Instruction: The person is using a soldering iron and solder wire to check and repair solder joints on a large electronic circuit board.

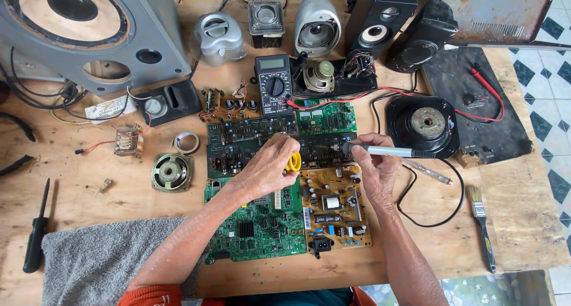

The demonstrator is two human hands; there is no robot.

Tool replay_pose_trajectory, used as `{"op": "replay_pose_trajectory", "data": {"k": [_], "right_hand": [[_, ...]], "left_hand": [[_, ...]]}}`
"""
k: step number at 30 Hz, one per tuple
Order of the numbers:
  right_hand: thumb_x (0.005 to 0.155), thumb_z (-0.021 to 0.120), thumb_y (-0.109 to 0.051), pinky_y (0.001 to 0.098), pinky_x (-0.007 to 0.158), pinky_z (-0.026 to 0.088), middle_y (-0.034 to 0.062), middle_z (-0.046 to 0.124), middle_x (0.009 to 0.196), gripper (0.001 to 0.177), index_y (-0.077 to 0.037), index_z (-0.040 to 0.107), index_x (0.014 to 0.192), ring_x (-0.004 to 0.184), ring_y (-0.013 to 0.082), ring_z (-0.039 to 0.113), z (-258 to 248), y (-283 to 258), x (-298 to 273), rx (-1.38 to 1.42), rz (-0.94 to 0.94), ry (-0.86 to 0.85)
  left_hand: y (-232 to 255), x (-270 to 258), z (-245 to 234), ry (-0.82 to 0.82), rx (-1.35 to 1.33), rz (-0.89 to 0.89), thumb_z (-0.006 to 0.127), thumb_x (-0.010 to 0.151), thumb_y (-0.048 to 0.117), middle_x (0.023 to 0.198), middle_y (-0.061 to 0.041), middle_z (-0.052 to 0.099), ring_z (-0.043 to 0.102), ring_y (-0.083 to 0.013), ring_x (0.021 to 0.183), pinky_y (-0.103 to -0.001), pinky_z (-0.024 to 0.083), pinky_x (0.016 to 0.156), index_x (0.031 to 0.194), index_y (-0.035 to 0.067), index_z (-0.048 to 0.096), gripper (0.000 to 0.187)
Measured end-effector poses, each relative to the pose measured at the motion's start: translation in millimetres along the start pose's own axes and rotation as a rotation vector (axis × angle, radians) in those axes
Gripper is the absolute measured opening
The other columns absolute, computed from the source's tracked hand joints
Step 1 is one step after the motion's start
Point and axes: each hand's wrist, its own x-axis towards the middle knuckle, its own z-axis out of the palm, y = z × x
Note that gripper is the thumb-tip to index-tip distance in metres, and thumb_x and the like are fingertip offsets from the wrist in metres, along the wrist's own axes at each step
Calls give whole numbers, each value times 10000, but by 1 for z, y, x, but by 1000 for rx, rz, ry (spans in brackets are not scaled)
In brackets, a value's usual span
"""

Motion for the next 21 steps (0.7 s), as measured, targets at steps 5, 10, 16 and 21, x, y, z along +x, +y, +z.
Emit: {"op": "replay_pose_trajectory", "data": {"k": [5,10,16,21], "right_hand": [[915,738,-94,284,704,578,198,699,909,237,37,639,1085,815,178,660,2,2,-2,-7,-19,4],[899,757,-82,281,699,576,189,709,882,214,31,656,1049,812,193,689,1,4,-3,-56,-57,6],[899,752,-70,267,717,565,181,713,872,192,25,657,1036,820,173,678,3,1,-3,-38,-66,4],[892,753,-75,263,707,566,184,711,870,198,30,656,1028,818,180,687,4,0,-3,-22,-58,-22]], "left_hand": [[1,0,-2,8,20,16,770,679,101,1009,-189,568,621,-417,1017,-455,540,894,1073,118,449,509],[0,0,-2,-1,27,25,768,675,99,986,-184,569,616,-407,1017,-449,529,905,1068,121,449,507],[5,0,-8,-21,25,16,764,685,96,1001,-204,581,620,-411,1019,-456,523,910,1079,113,441,510],[7,0,-11,-67,37,12,758,700,107,1004,-201,578,622,-397,1009,-439,536,894,1079,116,445,491]]}}
